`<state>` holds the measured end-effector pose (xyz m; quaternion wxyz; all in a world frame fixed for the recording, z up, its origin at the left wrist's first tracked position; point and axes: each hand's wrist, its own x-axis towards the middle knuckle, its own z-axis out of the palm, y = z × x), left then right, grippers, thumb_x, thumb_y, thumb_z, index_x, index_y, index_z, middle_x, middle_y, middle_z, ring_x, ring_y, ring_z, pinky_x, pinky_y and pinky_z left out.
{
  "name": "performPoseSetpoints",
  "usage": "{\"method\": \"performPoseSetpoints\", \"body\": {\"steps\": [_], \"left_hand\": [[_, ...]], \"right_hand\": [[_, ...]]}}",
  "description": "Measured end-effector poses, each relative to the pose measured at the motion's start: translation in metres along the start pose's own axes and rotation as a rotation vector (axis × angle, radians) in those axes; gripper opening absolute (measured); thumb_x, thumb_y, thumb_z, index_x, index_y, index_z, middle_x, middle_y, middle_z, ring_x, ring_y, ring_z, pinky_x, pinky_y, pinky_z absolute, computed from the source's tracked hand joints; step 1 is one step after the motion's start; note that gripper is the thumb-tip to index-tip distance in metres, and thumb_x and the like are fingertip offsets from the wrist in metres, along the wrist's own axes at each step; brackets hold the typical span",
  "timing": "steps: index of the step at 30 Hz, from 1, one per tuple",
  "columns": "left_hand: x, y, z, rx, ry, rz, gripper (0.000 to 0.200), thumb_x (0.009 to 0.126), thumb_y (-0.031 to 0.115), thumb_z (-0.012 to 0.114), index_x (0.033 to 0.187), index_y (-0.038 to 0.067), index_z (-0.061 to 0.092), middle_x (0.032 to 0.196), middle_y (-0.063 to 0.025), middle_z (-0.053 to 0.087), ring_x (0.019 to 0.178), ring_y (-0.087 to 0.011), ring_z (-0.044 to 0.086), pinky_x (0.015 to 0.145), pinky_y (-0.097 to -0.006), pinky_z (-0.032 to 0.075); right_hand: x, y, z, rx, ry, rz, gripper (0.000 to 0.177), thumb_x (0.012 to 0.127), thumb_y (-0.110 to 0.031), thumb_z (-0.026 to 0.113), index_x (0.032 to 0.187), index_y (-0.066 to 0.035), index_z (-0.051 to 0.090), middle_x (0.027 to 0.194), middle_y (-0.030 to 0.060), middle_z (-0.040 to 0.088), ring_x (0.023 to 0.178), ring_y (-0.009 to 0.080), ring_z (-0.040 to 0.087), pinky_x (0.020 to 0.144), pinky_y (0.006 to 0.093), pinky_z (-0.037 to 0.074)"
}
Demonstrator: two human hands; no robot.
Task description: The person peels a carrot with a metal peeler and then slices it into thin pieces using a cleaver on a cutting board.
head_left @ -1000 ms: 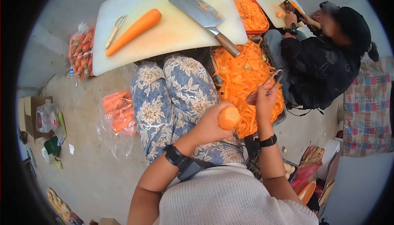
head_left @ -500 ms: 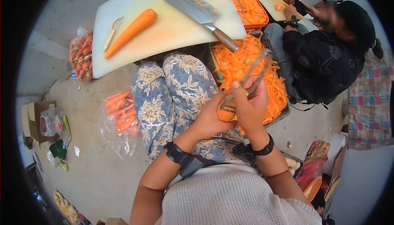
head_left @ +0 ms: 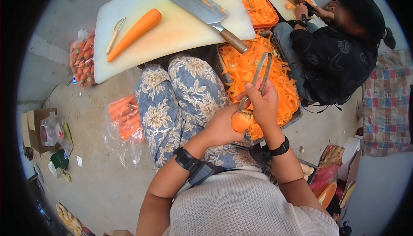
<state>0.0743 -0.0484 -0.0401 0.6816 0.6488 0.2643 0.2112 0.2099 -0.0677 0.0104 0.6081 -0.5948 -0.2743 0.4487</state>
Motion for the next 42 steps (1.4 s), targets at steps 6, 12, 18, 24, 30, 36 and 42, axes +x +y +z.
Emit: {"method": "performPoseSetpoints", "body": {"steps": [6,12,18,24,30,36,42], "left_hand": [[0.004,0.002,-0.005,-0.056,-0.103,-0.072,0.043,0.064,0.0,0.068,0.105,0.004,0.055,0.089,-0.0028,0.063,0.081,-0.0131,0.062,0.075,-0.0281,0.049],[-0.011,-0.002,-0.017,-0.156,-0.136,0.036,0.04,0.064,-0.002,0.069,0.099,0.007,0.054,0.094,-0.0031,0.061,0.09,-0.0124,0.06,0.078,-0.027,0.048],[-0.003,0.007,-0.017,-0.046,-0.009,0.079,0.052,0.064,0.001,0.08,0.107,0.009,0.052,0.1,-0.0023,0.057,0.095,-0.0116,0.056,0.084,-0.027,0.047],[-0.004,-0.001,-0.016,-0.284,-0.061,-0.098,0.056,0.067,0.0,0.08,0.114,0.005,0.05,0.105,-0.0027,0.058,0.097,-0.0106,0.057,0.084,-0.0262,0.048],[-0.003,0.017,-0.011,-0.325,0.008,-0.075,0.058,0.068,0.003,0.079,0.118,0.003,0.052,0.106,-0.0046,0.061,0.1,-0.0129,0.058,0.085,-0.0287,0.049],[-0.002,0.015,-0.012,-0.302,-0.059,-0.12,0.053,0.068,0.002,0.076,0.116,0.003,0.054,0.101,-0.0036,0.063,0.093,-0.0132,0.061,0.081,-0.0291,0.05],[0.005,-0.001,-0.01,-0.25,-0.124,-0.117,0.043,0.068,0.001,0.077,0.105,0.004,0.056,0.089,-0.0014,0.064,0.081,-0.0102,0.061,0.074,-0.0252,0.051]], "right_hand": [[0.01,0.01,-0.008,0.044,-0.038,-0.024,0.021,0.09,-0.008,0.062,0.085,-0.007,0.042,0.064,0.0073,0.059,0.056,0.0146,0.063,0.045,0.0255,0.049],[0.035,0.057,-0.069,-0.082,0.356,0.003,0.023,0.09,-0.015,0.064,0.082,-0.007,0.044,0.062,0.0085,0.059,0.056,0.0166,0.064,0.053,0.0287,0.053],[0.013,0.024,-0.053,-0.03,0.292,-0.123,0.02,0.092,-0.019,0.06,0.088,-0.005,0.046,0.069,0.008,0.059,0.069,0.0231,0.069,0.06,0.0292,0.054],[-0.01,-0.009,0.0,0.099,0.103,-0.177,0.021,0.09,-0.01,0.065,0.084,-0.007,0.044,0.081,0.005,0.058,0.065,0.0124,0.063,0.063,0.0256,0.051],[-0.01,0.005,0.018,-0.222,0.102,-0.271,0.029,0.084,-0.019,0.072,0.082,-0.006,0.047,0.068,0.0005,0.053,0.052,0.0068,0.045,0.05,0.023,0.039],[0.0,0.012,0.012,-0.31,0.045,-0.187,0.03,0.083,-0.019,0.072,0.081,-0.005,0.046,0.063,0.0005,0.053,0.05,0.0069,0.053,0.047,0.0237,0.041],[0.008,0.004,0.0,-0.182,-0.078,-0.012,0.023,0.089,-0.011,0.064,0.08,-0.006,0.043,0.065,0.0044,0.058,0.06,0.0152,0.066,0.055,0.0256,0.053]]}}
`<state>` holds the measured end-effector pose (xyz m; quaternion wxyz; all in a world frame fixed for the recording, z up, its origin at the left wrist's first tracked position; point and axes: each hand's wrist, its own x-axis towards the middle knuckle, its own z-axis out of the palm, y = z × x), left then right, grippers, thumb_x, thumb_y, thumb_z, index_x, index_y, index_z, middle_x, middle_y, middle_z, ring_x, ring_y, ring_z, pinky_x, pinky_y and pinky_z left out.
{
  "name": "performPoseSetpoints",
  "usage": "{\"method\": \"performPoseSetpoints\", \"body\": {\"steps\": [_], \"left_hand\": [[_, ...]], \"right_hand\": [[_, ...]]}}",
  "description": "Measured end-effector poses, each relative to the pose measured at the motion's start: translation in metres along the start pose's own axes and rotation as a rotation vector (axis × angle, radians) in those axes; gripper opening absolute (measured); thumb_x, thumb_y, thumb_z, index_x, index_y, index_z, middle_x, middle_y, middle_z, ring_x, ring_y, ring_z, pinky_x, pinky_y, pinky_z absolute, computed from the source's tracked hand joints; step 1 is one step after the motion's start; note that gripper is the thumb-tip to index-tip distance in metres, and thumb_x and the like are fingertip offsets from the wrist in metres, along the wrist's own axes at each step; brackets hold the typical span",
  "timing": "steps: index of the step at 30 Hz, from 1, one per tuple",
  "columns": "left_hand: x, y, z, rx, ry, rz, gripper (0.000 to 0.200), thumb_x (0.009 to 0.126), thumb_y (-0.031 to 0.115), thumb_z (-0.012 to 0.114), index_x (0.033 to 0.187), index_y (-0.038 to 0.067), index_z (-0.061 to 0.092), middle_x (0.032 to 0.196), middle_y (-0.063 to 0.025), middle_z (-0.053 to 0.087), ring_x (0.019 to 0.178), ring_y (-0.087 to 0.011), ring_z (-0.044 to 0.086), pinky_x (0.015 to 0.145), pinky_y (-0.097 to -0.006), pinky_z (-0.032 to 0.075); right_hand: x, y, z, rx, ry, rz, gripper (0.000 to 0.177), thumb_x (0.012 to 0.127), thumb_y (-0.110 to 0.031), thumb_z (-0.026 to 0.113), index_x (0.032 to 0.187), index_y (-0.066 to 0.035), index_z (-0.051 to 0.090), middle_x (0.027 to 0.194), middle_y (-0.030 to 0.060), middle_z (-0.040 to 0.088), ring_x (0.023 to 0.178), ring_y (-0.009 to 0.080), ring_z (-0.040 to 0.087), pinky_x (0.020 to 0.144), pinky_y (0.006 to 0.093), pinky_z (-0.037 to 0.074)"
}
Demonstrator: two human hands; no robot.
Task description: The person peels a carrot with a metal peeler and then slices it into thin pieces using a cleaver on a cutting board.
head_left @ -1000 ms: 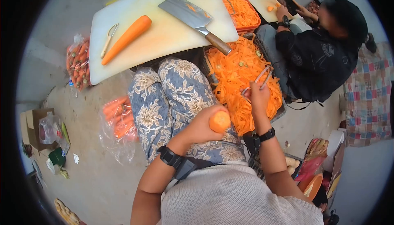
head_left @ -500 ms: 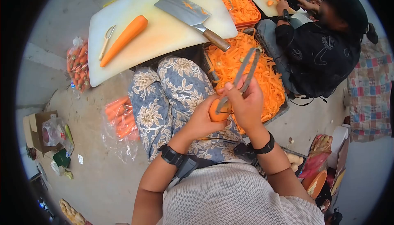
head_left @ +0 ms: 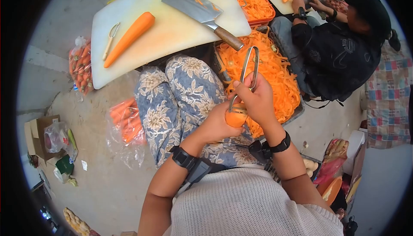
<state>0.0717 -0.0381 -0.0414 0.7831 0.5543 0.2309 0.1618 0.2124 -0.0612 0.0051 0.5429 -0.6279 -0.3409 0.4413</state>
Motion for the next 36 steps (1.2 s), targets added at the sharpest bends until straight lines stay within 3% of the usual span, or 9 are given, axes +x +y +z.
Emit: {"method": "performPoseSetpoints", "body": {"steps": [10,12,14,16,20,22,24,30,36], "left_hand": [[0.007,0.001,-0.003,0.057,-0.088,-0.024,0.032,0.066,0.001,0.075,0.093,0.005,0.059,0.086,-0.0012,0.064,0.08,-0.0107,0.062,0.071,-0.026,0.051],[0.003,0.003,-0.002,0.074,-0.1,-0.041,0.032,0.066,0.001,0.076,0.092,0.005,0.059,0.086,-0.0015,0.064,0.08,-0.0108,0.062,0.071,-0.0259,0.051],[-0.013,0.01,-0.009,0.036,-0.311,0.148,0.035,0.064,-0.002,0.077,0.093,0.005,0.059,0.087,-0.0025,0.064,0.082,-0.0115,0.063,0.071,-0.026,0.052],[-0.018,0.009,-0.015,-0.095,-0.23,0.085,0.037,0.064,-0.005,0.078,0.094,0.007,0.059,0.088,-0.0028,0.063,0.083,-0.012,0.063,0.073,-0.0271,0.052],[-0.012,0.0,-0.02,-0.251,-0.15,-0.008,0.042,0.063,-0.006,0.079,0.098,0.006,0.057,0.094,-0.0028,0.061,0.091,-0.0129,0.061,0.077,-0.028,0.051],[-0.007,0.001,-0.018,0.051,-0.124,0.146,0.051,0.064,-0.004,0.081,0.107,0.004,0.055,0.1,-0.0033,0.059,0.095,-0.0127,0.059,0.081,-0.0262,0.05],[-0.01,0.01,-0.014,-0.039,-0.079,0.068,0.055,0.064,-0.003,0.082,0.111,0.004,0.053,0.103,-0.0035,0.058,0.096,-0.0118,0.058,0.081,-0.0253,0.049],[-0.013,0.025,-0.009,-0.221,-0.03,-0.048,0.065,0.066,0.006,0.083,0.123,0.002,0.052,0.104,-0.0032,0.061,0.097,-0.0123,0.059,0.079,-0.0251,0.049],[-0.009,0.015,-0.004,0.061,-0.042,0.092,0.061,0.066,0.012,0.086,0.116,0.0,0.053,0.101,-0.0032,0.064,0.095,-0.0122,0.06,0.085,-0.0275,0.048]], "right_hand": [[0.002,0.007,-0.01,0.158,0.017,0.014,0.025,0.087,-0.009,0.067,0.08,-0.006,0.043,0.064,0.0029,0.057,0.053,0.0108,0.062,0.047,0.0237,0.049],[0.002,0.005,-0.017,-0.078,0.131,-0.073,0.024,0.087,-0.01,0.066,0.08,-0.006,0.043,0.063,0.0052,0.058,0.051,0.0139,0.062,0.046,0.0241,0.049],[0.019,0.029,-0.055,0.103,0.359,0.032,0.023,0.088,-0.01,0.065,0.082,-0.006,0.043,0.062,0.0069,0.058,0.052,0.0176,0.064,0.045,0.0256,0.048],[0.025,0.037,-0.082,0.106,0.487,-0.068,0.023,0.089,-0.01,0.064,0.084,-0.006,0.042,0.06,0.0067,0.057,0.057,0.0196,0.066,0.049,0.0273,0.05],[0.009,0.021,-0.079,0.037,0.396,-0.145,0.021,0.091,-0.015,0.062,0.085,-0.007,0.044,0.066,0.0059,0.057,0.062,0.0196,0.067,0.059,0.0328,0.056],[0.004,0.003,-0.052,0.049,0.278,-0.165,0.021,0.091,-0.014,0.062,0.085,-0.008,0.043,0.071,0.0059,0.058,0.068,0.0211,0.068,0.063,0.0327,0.056],[-0.006,-0.01,-0.024,0.08,0.207,-0.197,0.02,0.09,-0.011,0.062,0.087,-0.007,0.043,0.075,0.0058,0.059,0.069,0.0205,0.068,0.066,0.0304,0.055],[-0.014,-0.007,0.013,-0.107,0.044,-0.215,0.028,0.083,-0.017,0.072,0.08,-0.007,0.045,0.068,0.0007,0.054,0.059,0.0074,0.056,0.052,0.0229,0.043],[-0.01,-0.004,0.015,-0.084,0.075,-0.149,0.03,0.081,-0.019,0.072,0.079,-0.006,0.045,0.062,-0.0007,0.05,0.054,0.005,0.049,0.048,0.0228,0.039]]}}
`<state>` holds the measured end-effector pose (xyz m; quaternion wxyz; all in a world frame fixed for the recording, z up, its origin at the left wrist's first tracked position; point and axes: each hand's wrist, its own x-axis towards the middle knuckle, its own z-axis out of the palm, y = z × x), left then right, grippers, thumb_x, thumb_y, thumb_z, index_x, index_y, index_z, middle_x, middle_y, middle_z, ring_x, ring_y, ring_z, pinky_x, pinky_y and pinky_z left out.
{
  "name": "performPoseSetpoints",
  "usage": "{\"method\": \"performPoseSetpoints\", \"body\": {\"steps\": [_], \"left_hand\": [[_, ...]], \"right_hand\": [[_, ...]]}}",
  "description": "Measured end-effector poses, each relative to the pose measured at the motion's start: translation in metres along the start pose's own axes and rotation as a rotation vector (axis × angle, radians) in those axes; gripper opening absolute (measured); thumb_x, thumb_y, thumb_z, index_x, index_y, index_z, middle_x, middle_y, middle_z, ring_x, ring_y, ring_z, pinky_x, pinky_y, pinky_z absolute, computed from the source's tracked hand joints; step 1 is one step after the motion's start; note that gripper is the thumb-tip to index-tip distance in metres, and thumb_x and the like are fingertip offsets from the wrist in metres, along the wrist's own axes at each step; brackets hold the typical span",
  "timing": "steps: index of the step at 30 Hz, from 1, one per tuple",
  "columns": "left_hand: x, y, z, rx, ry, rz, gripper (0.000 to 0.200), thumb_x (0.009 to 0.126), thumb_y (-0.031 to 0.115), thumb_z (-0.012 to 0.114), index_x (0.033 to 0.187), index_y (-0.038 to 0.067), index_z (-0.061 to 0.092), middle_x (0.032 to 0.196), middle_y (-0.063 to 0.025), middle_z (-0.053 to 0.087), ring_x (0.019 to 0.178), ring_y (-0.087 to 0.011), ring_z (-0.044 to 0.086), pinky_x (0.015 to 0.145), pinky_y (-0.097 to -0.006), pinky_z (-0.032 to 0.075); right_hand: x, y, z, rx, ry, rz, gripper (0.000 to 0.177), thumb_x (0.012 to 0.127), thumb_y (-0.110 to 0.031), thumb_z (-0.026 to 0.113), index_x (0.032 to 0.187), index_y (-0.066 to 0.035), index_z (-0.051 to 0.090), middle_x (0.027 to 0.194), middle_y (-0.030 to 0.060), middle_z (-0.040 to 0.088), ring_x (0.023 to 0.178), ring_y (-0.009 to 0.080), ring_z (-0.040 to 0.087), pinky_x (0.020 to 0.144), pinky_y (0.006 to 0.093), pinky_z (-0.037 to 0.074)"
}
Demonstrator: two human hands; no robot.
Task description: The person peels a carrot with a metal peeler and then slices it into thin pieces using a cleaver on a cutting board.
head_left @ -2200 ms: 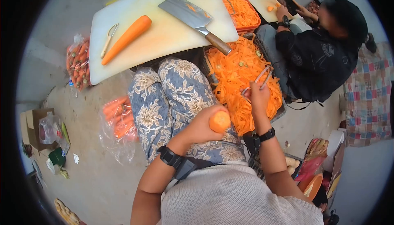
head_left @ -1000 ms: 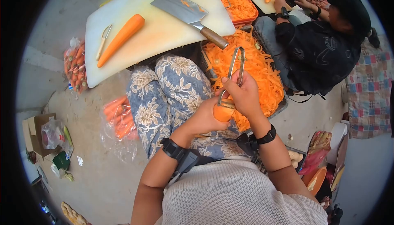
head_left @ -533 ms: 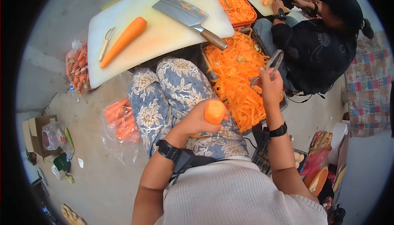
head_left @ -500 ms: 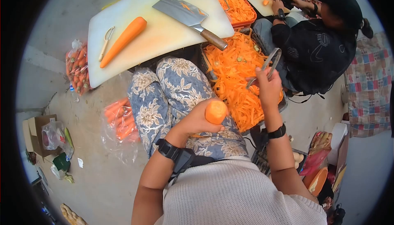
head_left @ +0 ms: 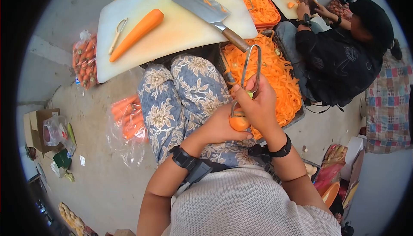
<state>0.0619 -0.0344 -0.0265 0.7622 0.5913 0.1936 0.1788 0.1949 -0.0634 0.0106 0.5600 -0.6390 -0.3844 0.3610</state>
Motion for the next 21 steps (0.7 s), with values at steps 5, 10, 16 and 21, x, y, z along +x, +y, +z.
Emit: {"method": "performPoseSetpoints", "body": {"steps": [5,10,16,21], "left_hand": [[0.002,0.004,0.005,-0.052,0.011,0.01,0.051,0.066,0.015,0.081,0.11,0.003,0.059,0.098,-0.0063,0.066,0.092,-0.0137,0.061,0.083,-0.0301,0.048],[0.003,-0.002,0.002,-0.078,0.006,-0.057,0.047,0.066,0.013,0.079,0.108,0.003,0.059,0.092,-0.0053,0.067,0.084,-0.0143,0.063,0.078,-0.0301,0.049],[0.001,0.002,0.004,-0.035,0.034,-0.055,0.038,0.065,0.009,0.073,0.1,0.003,0.06,0.086,-0.0049,0.066,0.079,-0.0144,0.062,0.074,-0.0294,0.049],[0.005,-0.002,0.004,0.075,-0.055,-0.113,0.031,0.066,0.004,0.074,0.094,0.001,0.061,0.084,-0.0024,0.066,0.077,-0.0112,0.063,0.069,-0.0262,0.05]], "right_hand": [[-0.003,-0.014,-0.002,0.025,0.016,0.047,0.029,0.08,-0.014,0.072,0.079,-0.007,0.045,0.064,0.0008,0.053,0.057,0.0058,0.053,0.05,0.0224,0.041],[-0.011,-0.015,-0.005,-0.016,-0.009,-0.004,0.029,0.079,-0.013,0.073,0.077,-0.007,0.045,0.064,0.0007,0.053,0.056,0.0072,0.048,0.053,0.0237,0.042],[-0.01,0.007,-0.006,-0.16,-0.019,-0.041,0.031,0.078,-0.018,0.073,0.076,-0.006,0.046,0.062,0.0018,0.051,0.057,0.0097,0.046,0.053,0.0264,0.04],[-0.006,0.013,-0.018,-0.172,-0.061,-0.04,0.031,0.078,-0.019,0.074,0.075,-0.006,0.046,0.061,0.002,0.05,0.057,0.0098,0.045,0.052,0.0269,0.04]]}}
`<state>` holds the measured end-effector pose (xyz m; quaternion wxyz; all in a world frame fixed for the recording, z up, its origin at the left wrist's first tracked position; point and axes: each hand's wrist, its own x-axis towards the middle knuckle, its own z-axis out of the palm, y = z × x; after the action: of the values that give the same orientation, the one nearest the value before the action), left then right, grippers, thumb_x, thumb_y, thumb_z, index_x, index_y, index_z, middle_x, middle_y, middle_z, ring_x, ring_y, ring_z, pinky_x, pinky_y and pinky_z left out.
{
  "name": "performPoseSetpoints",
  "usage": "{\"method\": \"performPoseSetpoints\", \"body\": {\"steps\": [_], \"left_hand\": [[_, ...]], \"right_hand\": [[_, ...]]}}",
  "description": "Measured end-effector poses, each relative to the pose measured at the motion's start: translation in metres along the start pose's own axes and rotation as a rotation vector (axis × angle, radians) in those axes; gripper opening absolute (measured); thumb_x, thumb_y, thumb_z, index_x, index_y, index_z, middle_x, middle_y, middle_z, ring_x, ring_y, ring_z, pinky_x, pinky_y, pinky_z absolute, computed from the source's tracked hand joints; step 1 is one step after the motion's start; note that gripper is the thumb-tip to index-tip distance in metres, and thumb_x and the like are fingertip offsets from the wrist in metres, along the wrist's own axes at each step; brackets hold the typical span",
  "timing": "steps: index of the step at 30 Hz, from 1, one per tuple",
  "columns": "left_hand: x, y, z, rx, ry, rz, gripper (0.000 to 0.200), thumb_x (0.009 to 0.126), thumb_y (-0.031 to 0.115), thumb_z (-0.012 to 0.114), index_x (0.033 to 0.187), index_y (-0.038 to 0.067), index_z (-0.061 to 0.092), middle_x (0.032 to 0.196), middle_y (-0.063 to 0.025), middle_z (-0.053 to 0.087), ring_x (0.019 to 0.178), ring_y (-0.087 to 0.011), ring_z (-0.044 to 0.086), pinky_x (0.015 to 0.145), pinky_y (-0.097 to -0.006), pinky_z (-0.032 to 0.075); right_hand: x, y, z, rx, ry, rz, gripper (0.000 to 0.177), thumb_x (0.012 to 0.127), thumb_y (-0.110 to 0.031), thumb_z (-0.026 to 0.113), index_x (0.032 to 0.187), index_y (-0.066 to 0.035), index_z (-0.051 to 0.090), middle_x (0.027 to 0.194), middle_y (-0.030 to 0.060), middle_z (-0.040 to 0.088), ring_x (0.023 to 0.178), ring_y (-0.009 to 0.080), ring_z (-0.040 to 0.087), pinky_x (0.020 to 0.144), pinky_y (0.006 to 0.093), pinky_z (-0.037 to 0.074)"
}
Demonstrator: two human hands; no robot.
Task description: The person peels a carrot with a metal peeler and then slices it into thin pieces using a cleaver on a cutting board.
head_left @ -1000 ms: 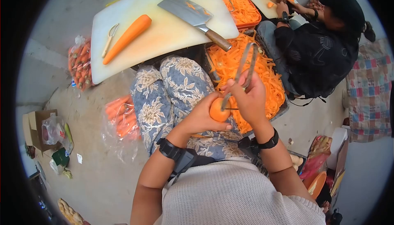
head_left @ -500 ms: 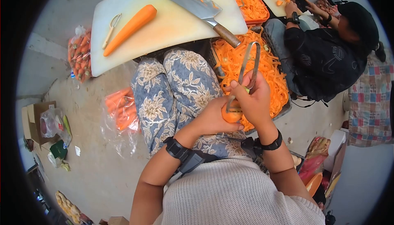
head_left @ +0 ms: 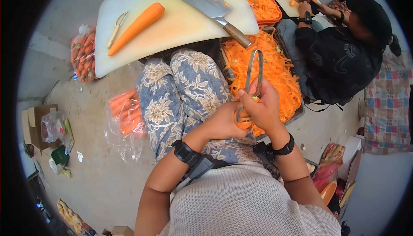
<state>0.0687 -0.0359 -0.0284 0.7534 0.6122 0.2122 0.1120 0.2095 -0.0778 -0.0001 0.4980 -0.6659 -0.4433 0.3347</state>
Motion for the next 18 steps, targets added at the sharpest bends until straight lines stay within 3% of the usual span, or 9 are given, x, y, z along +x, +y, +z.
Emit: {"method": "performPoseSetpoints", "body": {"steps": [3,5,6,8,10,11,12,15,18], "left_hand": [[0.001,-0.006,0.001,-0.026,-0.029,0.012,0.029,0.066,0.005,0.074,0.092,0.002,0.061,0.082,-0.0021,0.066,0.076,-0.0119,0.063,0.069,-0.0261,0.05],[0.003,-0.008,0.0,-0.05,-0.062,0.013,0.029,0.065,0.005,0.074,0.092,0.004,0.062,0.082,-0.0025,0.066,0.075,-0.0131,0.063,0.069,-0.0274,0.051],[0.002,-0.006,-0.001,-0.047,-0.066,0.015,0.029,0.065,0.005,0.074,0.092,0.004,0.062,0.082,-0.0025,0.066,0.075,-0.0131,0.063,0.069,-0.0274,0.051],[-0.005,0.0,-0.001,0.227,-0.166,0.271,0.029,0.064,0.004,0.074,0.09,0.005,0.061,0.084,-0.0036,0.065,0.076,-0.0141,0.062,0.07,-0.028,0.051],[-0.013,0.003,0.002,0.258,-0.157,0.285,0.029,0.064,0.003,0.074,0.09,0.006,0.061,0.085,-0.0042,0.065,0.078,-0.0138,0.062,0.071,-0.0278,0.051],[-0.013,0.004,0.003,0.277,-0.113,0.309,0.028,0.064,0.003,0.074,0.089,0.006,0.06,0.086,-0.0048,0.064,0.079,-0.0134,0.062,0.073,-0.0277,0.05],[-0.01,0.002,-0.01,0.073,-0.144,0.157,0.029,0.064,0.002,0.075,0.089,0.006,0.059,0.087,-0.0039,0.064,0.085,-0.0119,0.061,0.075,-0.0267,0.05],[-0.008,-0.002,-0.016,-0.216,-0.16,0.01,0.034,0.063,0.002,0.076,0.091,0.007,0.057,0.086,-0.0024,0.062,0.087,-0.0117,0.06,0.076,-0.0263,0.049],[-0.003,-0.002,-0.013,-0.029,-0.116,0.098,0.045,0.063,0.005,0.079,0.1,0.006,0.055,0.099,-0.0032,0.06,0.093,-0.0136,0.058,0.08,-0.0279,0.047]], "right_hand": [[-0.001,0.005,-0.003,0.018,-0.049,-0.016,0.031,0.077,-0.02,0.074,0.076,-0.006,0.047,0.061,0.0028,0.051,0.056,0.0102,0.047,0.051,0.0284,0.04],[0.0,-0.004,-0.002,0.21,-0.098,0.068,0.021,0.086,-0.007,0.065,0.08,-0.006,0.045,0.066,0.0027,0.058,0.06,0.0099,0.06,0.058,0.0237,0.051],[0.002,0.001,-0.003,0.21,-0.094,0.066,0.021,0.086,-0.007,0.065,0.08,-0.006,0.045,0.066,0.0027,0.058,0.06,0.0099,0.06,0.058,0.0237,0.051],[0.011,0.026,-0.011,-0.166,0.114,0.027,0.021,0.087,-0.011,0.065,0.08,-0.006,0.045,0.062,0.003,0.056,0.056,0.0128,0.061,0.056,0.0253,0.052],[0.025,0.048,-0.04,0.204,0.242,0.323,0.026,0.087,-0.016,0.065,0.076,-0.006,0.044,0.063,0.0051,0.057,0.059,0.0164,0.066,0.056,0.0283,0.054],[0.027,0.069,-0.059,0.18,0.314,0.286,0.026,0.088,-0.017,0.064,0.076,-0.006,0.044,0.062,0.006,0.057,0.058,0.0176,0.066,0.056,0.0296,0.054],[0.032,0.066,-0.065,0.153,0.377,0.247,0.026,0.089,-0.018,0.063,0.076,-0.006,0.044,0.062,0.0068,0.058,0.057,0.0187,0.065,0.056,0.0308,0.055],[0.023,0.054,-0.078,0.254,0.39,0.172,0.023,0.091,-0.016,0.061,0.077,-0.007,0.045,0.062,0.0065,0.058,0.058,0.0191,0.066,0.057,0.0312,0.055],[0.021,0.032,-0.06,0.286,0.335,0.168,0.019,0.091,-0.012,0.061,0.082,-0.007,0.046,0.072,0.0075,0.06,0.064,0.0192,0.067,0.06,0.0308,0.054]]}}
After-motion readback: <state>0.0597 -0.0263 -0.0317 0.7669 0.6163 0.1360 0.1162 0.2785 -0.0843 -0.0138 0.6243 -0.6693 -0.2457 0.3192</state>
